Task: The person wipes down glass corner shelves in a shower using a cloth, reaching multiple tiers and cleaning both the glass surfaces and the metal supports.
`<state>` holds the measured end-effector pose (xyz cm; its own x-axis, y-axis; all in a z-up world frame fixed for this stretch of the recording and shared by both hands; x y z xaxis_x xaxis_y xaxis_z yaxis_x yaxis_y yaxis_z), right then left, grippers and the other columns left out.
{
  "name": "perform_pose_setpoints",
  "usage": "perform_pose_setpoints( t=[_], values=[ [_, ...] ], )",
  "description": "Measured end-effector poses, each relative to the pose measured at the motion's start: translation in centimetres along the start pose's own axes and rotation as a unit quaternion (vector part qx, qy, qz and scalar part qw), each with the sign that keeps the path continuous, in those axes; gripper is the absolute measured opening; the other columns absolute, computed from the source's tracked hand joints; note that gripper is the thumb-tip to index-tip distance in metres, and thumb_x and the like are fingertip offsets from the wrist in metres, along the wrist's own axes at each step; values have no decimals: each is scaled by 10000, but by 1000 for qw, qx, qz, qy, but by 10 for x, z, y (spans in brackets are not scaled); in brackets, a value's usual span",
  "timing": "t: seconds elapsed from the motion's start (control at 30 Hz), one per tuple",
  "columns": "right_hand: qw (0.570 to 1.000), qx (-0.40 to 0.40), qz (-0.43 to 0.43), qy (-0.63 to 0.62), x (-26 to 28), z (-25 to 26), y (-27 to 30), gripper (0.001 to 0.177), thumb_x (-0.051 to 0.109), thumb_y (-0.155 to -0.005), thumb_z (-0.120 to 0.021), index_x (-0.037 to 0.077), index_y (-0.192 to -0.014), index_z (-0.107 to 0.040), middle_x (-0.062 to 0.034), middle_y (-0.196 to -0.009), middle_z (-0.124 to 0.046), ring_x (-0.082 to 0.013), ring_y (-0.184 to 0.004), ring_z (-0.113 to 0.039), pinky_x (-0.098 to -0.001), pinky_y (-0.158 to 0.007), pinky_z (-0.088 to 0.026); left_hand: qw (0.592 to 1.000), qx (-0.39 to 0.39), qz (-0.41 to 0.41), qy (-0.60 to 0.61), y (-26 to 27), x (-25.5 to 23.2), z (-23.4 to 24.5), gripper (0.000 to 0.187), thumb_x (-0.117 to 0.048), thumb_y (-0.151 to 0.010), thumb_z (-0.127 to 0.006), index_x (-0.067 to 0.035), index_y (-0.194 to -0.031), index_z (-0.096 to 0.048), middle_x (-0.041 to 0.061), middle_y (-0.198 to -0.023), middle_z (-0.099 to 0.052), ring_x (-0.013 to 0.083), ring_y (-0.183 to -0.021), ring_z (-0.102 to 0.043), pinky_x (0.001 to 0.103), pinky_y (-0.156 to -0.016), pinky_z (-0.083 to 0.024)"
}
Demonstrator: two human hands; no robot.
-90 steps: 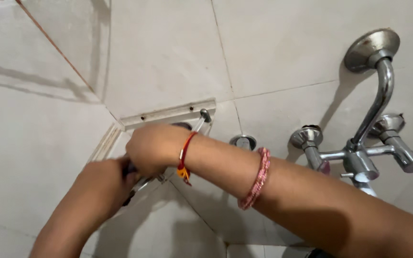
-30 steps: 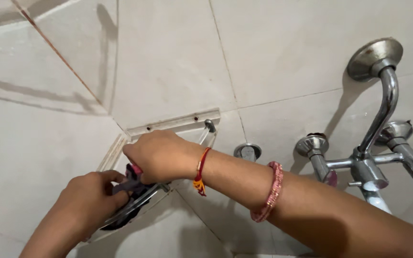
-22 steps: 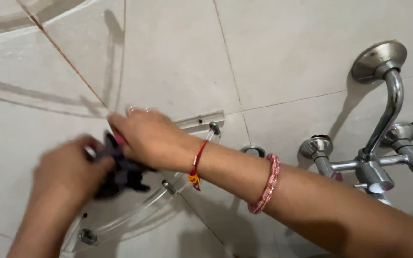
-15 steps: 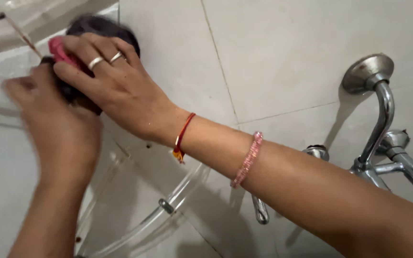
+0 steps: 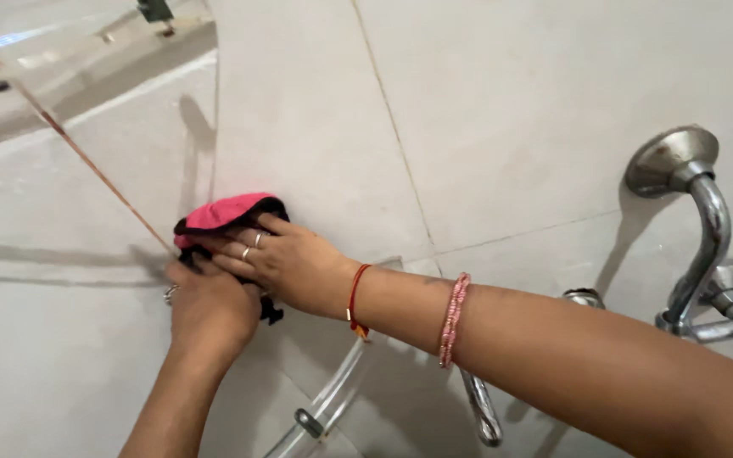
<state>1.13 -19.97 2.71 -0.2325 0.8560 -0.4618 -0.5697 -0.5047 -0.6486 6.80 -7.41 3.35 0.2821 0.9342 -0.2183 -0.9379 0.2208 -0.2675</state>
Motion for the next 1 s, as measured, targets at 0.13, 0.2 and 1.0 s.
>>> perform_pose_setpoints(
  t=[0.13,0.2,1.0],
  values=[
    [998,-15,27,62,-4,-4,-32,610,279,-917,-567,210,-1506,-425,30,-1634,-357,-160,-1459,-377,-404,-1185,-283,990,-61,-126,9,-35,22,-6,496,-233,-976,-637,81,-1356,-586,339,-1481,-450,593,-1370,-361,528,-1037,-447],
    [993,-78,24,79,-5,0,-50,522,258,-926,-548,244,-1445,-493,41,-1631,-373,-145,-1461,-385,-392,-1196,-280,982,-9,-11,190,-46,31,2,491,-252,-952,-576,78,-1315,-608,343,-1373,-616,501,-1183,-623,512,-958,-545],
    [963,-213,-155,-61,-83,99,11,781,162,-894,-667,158,-1597,-327,-155,-1656,-308,-327,-1489,-378,-505,-1171,-326,839,-401,-363,57,-17,-89,103,647,-78,-967,-639,67,-1558,-422,348,-1517,-331,520,-1403,-385,527,-1207,-332]
  ],
)
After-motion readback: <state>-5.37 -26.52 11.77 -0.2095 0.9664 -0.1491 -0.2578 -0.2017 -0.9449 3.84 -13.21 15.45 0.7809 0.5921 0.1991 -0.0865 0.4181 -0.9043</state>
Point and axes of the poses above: each hand's wrist, its own y-axis away from the middle knuckle, its own z-axis out of the back of the hand, x = y × z, the point moved 2 cm from there along -y, towards the middle knuckle
